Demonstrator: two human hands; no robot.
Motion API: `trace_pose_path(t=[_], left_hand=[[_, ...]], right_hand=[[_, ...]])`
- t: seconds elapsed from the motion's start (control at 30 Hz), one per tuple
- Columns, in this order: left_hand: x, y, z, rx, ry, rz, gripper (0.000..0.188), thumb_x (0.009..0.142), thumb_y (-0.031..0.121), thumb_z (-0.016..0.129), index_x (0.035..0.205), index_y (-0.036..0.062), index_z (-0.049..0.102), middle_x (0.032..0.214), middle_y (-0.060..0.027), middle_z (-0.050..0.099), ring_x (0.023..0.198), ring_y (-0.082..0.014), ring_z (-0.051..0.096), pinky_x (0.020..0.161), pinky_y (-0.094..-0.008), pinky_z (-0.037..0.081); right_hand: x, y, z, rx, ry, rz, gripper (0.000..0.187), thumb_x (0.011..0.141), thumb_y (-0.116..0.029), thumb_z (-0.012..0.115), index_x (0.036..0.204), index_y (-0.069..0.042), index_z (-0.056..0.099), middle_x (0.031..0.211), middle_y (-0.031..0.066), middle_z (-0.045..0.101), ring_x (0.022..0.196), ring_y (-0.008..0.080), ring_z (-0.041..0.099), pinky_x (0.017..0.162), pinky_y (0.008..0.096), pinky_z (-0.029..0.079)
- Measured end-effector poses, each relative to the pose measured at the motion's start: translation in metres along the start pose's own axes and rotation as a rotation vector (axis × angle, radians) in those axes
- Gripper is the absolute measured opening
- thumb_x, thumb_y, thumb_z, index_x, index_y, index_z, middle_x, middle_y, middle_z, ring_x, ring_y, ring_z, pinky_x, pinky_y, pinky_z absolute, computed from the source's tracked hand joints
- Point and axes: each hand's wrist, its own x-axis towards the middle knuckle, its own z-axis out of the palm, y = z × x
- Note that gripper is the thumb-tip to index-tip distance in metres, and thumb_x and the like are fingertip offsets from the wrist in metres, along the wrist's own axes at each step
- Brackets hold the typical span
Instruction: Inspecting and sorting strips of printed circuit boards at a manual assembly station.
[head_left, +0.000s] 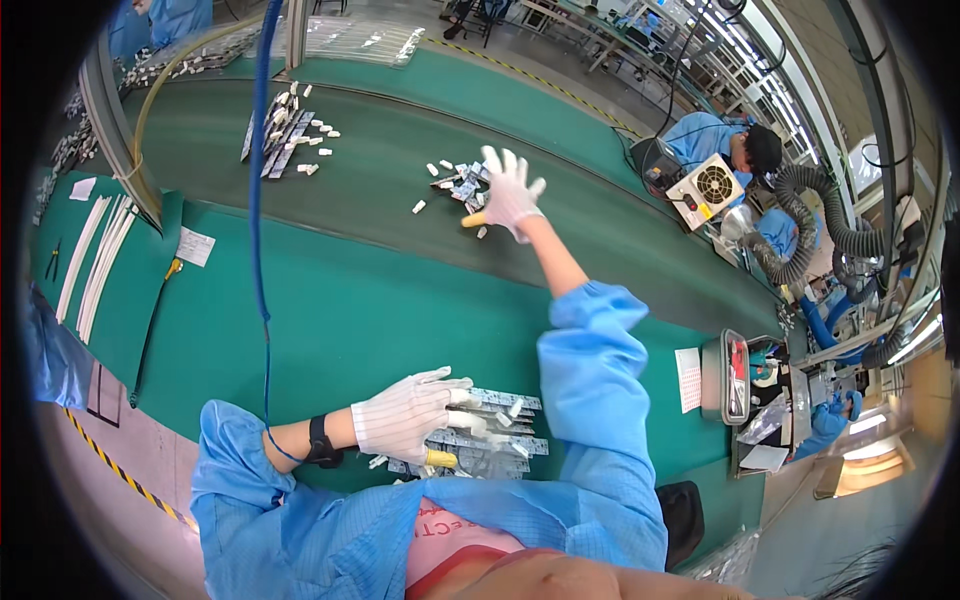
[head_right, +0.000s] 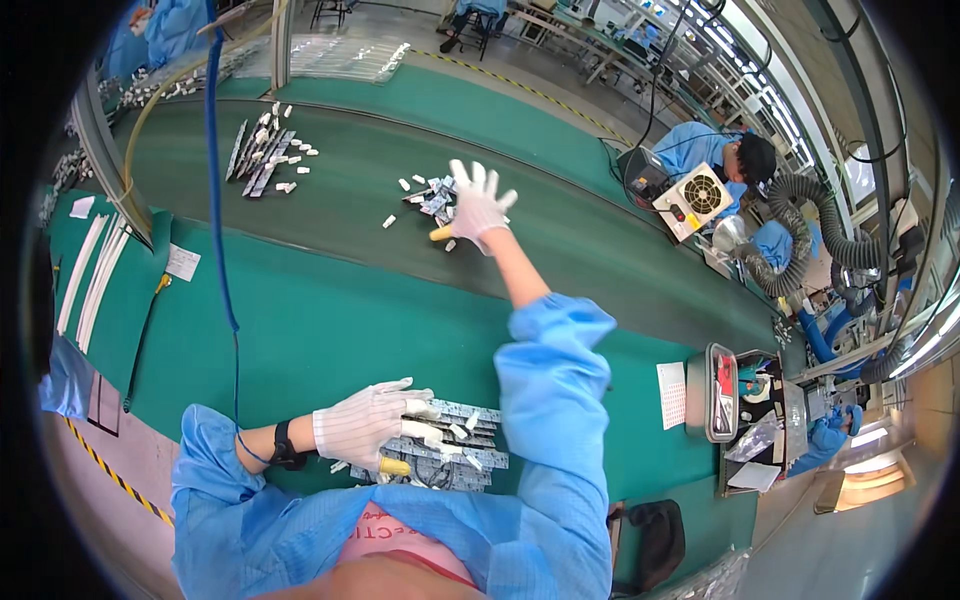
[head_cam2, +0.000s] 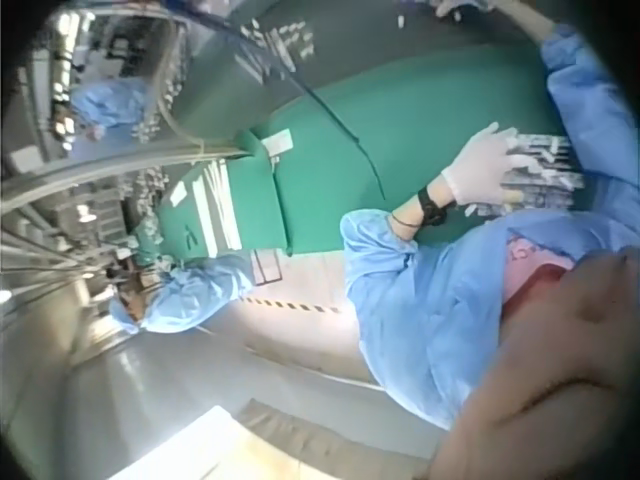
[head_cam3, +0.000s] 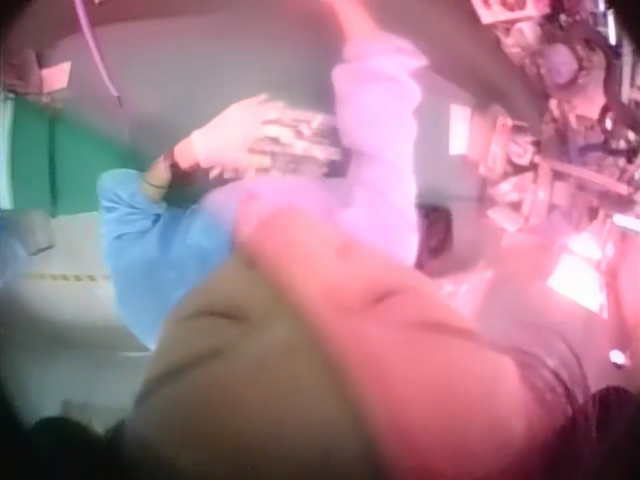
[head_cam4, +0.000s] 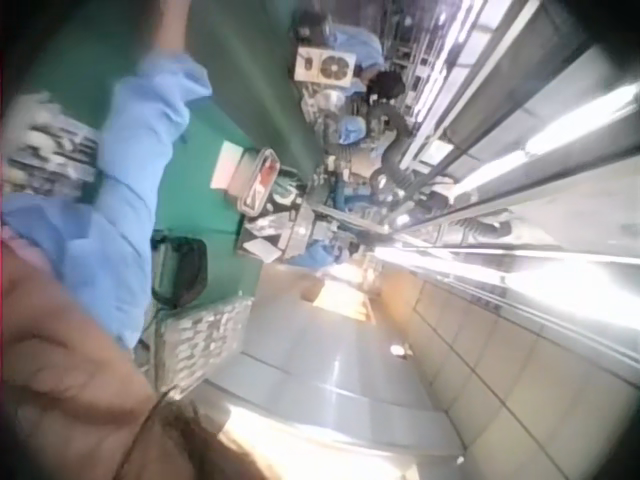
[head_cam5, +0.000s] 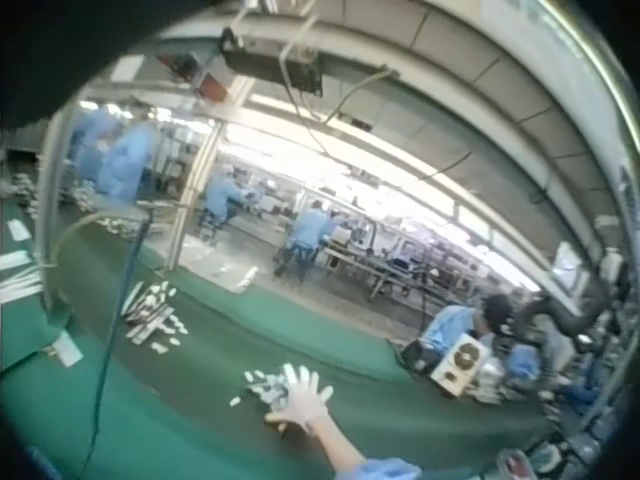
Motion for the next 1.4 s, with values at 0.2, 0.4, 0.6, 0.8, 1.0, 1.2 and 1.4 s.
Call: trace_pose_path(t=[0.2, 0.4, 0.6, 0.8, 1.0, 1.2, 1.4], left_hand=[[0.017, -0.004, -0.010, 0.010, -0.076, 0.041, 0.055, 0.077, 0.043, 0.066, 0.126, 0.0222, 0.054, 0.132, -0.0113, 0.047, 0.129, -0.0347, 0.040, 0.110, -0.0511, 0.027], [0.024, -0.004, -0.007, -0.005, -0.031, -0.032, 0.059, 0.066, 0.038, 0.074, 0.119, 0.0183, 0.057, 0.125, -0.0110, 0.052, 0.127, -0.0361, 0.044, 0.109, -0.0525, 0.029], [0.036, -0.005, 0.001, 0.015, -0.017, -0.002, 0.059, 0.064, 0.027, 0.075, 0.118, 0.0146, 0.055, 0.127, -0.0113, 0.052, 0.129, -0.0374, 0.042, 0.109, -0.0539, 0.028], [0.030, -0.003, -0.007, -0.019, -0.031, -0.005, 0.060, 0.065, 0.028, 0.075, 0.119, 0.0136, 0.055, 0.127, -0.0115, 0.051, 0.128, -0.0378, 0.042, 0.109, -0.0533, 0.029], [0.021, -0.014, -0.012, -0.111, -0.059, -0.111, 0.066, 0.072, 0.040, 0.069, 0.126, 0.0067, 0.051, 0.132, -0.0141, 0.047, 0.130, -0.0349, 0.039, 0.113, -0.0524, 0.023], [-0.002, -0.019, -0.038, -0.043, 0.127, -0.200, 0.039, 0.074, 0.028, 0.068, 0.109, 0.0122, 0.064, 0.111, -0.0077, 0.063, 0.116, -0.0284, 0.054, 0.110, -0.0491, 0.031], [0.004, -0.028, -0.029, 0.013, 0.282, -0.220, 0.021, 0.076, 0.020, 0.064, 0.094, 0.0090, 0.069, 0.101, -0.0079, 0.067, 0.108, -0.0327, 0.059, 0.099, -0.0468, 0.043]], right_hand=[[0.052, 0.015, 0.002, 0.103, -0.388, 0.072, 0.076, 0.059, -0.026, 0.081, 0.129, -0.036, 0.051, 0.131, 0.0101, 0.041, 0.117, 0.0375, 0.049, 0.093, 0.0473, 0.049], [0.004, -0.014, 0.027, 0.070, -0.037, 0.052, 0.031, 0.077, -0.032, 0.066, 0.107, -0.032, 0.067, 0.118, 0.0064, 0.053, 0.108, 0.0323, 0.055, 0.084, 0.0471, 0.049], [-0.030, 0.040, -0.003, 0.360, -0.217, -0.093, 0.028, 0.074, -0.019, 0.066, 0.101, -0.024, 0.071, 0.092, 0.0057, 0.067, 0.085, 0.0233, 0.064, 0.074, 0.0368, 0.050], [-0.128, 0.019, -0.082, 0.431, -0.288, -0.460, 0.024, 0.065, 0.003, 0.062, 0.086, -0.008, 0.064, 0.093, 0.0068, 0.060, 0.085, 0.0232, 0.060, 0.070, 0.0366, 0.049], [-0.203, -0.001, -0.049, 0.192, -0.281, -0.283, 0.062, 0.064, -0.007, 0.075, 0.121, -0.021, 0.053, 0.131, 0.0106, 0.042, 0.116, 0.0367, 0.048, 0.088, 0.0462, 0.051], [-0.216, 0.043, -0.099, 1.040, -0.338, 0.068, 0.069, 0.077, -0.006, 0.067, 0.140, -0.011, 0.040, 0.143, 0.0077, 0.040, 0.119, 0.0288, 0.050, 0.094, 0.0388, 0.047], [-0.165, 0.093, -0.026, 0.384, 0.069, 0.151, 0.044, 0.079, -0.008, 0.062, 0.123, -0.011, 0.055, 0.104, 0.0095, 0.069, 0.099, 0.0273, 0.064, 0.086, 0.0333, 0.050]])
